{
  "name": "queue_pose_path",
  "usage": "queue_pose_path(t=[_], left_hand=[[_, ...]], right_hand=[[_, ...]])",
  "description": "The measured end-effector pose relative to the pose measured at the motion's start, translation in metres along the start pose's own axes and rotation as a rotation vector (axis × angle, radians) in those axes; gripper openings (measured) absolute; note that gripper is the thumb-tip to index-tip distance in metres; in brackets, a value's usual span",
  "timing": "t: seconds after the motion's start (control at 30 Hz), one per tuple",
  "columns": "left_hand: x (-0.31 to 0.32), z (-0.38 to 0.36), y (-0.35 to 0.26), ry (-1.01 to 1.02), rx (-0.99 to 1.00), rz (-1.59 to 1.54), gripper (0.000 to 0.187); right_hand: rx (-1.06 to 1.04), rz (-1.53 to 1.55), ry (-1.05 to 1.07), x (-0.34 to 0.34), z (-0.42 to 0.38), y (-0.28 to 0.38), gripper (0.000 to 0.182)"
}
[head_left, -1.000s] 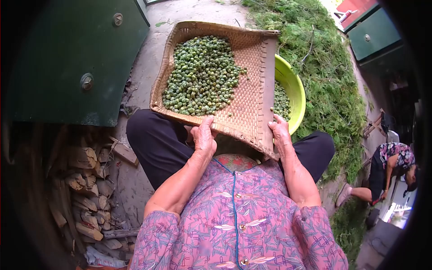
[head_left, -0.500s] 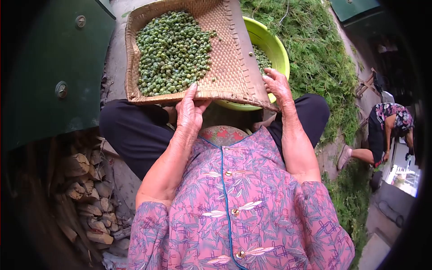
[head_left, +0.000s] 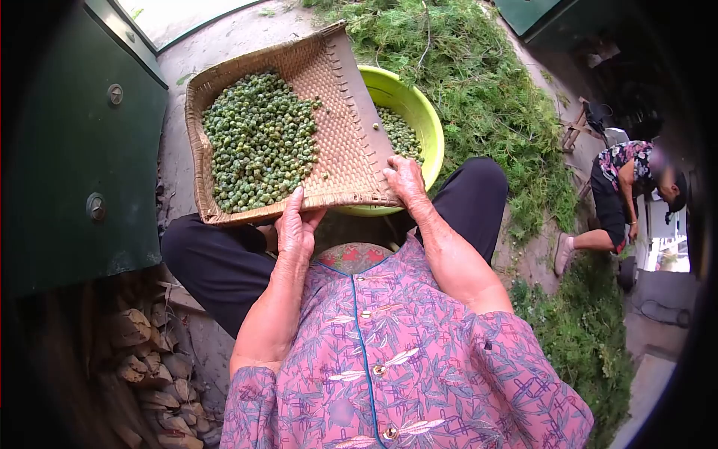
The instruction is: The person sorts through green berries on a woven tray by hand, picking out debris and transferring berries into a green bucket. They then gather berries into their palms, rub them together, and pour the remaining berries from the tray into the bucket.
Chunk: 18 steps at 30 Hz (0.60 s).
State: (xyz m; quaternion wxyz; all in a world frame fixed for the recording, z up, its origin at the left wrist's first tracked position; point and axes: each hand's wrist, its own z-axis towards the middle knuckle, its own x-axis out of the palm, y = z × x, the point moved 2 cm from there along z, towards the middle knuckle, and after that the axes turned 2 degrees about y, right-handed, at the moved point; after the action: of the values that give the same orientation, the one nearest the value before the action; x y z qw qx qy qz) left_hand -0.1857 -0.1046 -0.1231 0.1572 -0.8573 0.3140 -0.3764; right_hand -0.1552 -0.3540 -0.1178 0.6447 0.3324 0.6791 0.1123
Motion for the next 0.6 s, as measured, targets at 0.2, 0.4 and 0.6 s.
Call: queue_pose_path(t=[0.2,0.4,0.6], left_hand=[[0.004,-0.004,-0.002,0.035,0.033,0.023,0.04],[0.004,-0.007,-0.002,0.048,0.043,0.049,0.039],[0.007,-0.01,-0.003,0.046,0.06,0.083,0.04]], right_hand=[[0.009,0.058,-0.003,0.005,0.002,-0.007,0.031],[-0.029,0.067,-0.017,0.006,-0.001,-0.007,0.03],[-0.02,0.085,0.007,0.0,-0.005,-0.004,0.03]])
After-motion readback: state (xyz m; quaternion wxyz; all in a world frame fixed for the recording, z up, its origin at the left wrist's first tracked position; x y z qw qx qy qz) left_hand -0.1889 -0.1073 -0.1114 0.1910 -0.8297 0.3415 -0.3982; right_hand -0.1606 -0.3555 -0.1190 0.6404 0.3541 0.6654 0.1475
